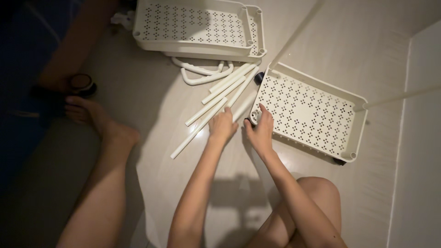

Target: The person assembles a white plastic storage cart by attaching black caster wheels to the bottom tray and inserting white plastic legs into the corner sockets. They then place a second perforated tray on top of the legs to form a two-tiered structure.

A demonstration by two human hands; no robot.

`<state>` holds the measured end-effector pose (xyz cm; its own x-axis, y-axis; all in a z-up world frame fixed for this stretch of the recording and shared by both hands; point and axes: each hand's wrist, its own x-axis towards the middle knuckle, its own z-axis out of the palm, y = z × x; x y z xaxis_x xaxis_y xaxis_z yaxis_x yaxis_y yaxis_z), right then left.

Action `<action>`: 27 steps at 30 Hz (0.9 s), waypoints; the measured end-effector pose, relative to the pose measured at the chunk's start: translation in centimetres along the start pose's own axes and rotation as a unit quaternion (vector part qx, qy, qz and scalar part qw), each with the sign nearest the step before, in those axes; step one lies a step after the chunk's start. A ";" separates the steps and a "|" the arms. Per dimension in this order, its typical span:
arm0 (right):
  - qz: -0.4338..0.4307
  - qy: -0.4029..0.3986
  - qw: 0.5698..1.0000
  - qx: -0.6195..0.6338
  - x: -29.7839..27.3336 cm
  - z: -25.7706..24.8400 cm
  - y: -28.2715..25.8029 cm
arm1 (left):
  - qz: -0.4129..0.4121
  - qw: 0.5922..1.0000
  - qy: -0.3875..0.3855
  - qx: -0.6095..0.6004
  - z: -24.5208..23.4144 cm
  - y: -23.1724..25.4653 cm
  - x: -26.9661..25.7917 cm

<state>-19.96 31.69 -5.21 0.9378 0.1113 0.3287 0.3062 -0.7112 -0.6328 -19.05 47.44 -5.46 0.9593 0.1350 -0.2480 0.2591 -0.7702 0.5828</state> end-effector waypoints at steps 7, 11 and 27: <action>0.072 -0.046 0.996 -0.014 1.2 -0.4 2.7 | 0.198 0.882 0.201 -0.378 -6.4 6.5 1.9; 0.081 -0.041 0.996 0.010 2.4 -1.9 4.4 | 0.152 0.779 0.080 -0.603 -4.7 10.6 4.1; 0.154 -0.115 0.980 -0.047 3.9 -5.8 7.5 | 0.152 0.809 -0.012 -0.568 3.8 16.3 7.8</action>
<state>-15.01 22.79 -4.59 0.9988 0.0274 -0.0407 -0.0029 -0.7947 -0.6070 -7.80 33.58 -0.79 0.9991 0.0241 0.0341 -0.0399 0.3052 0.9515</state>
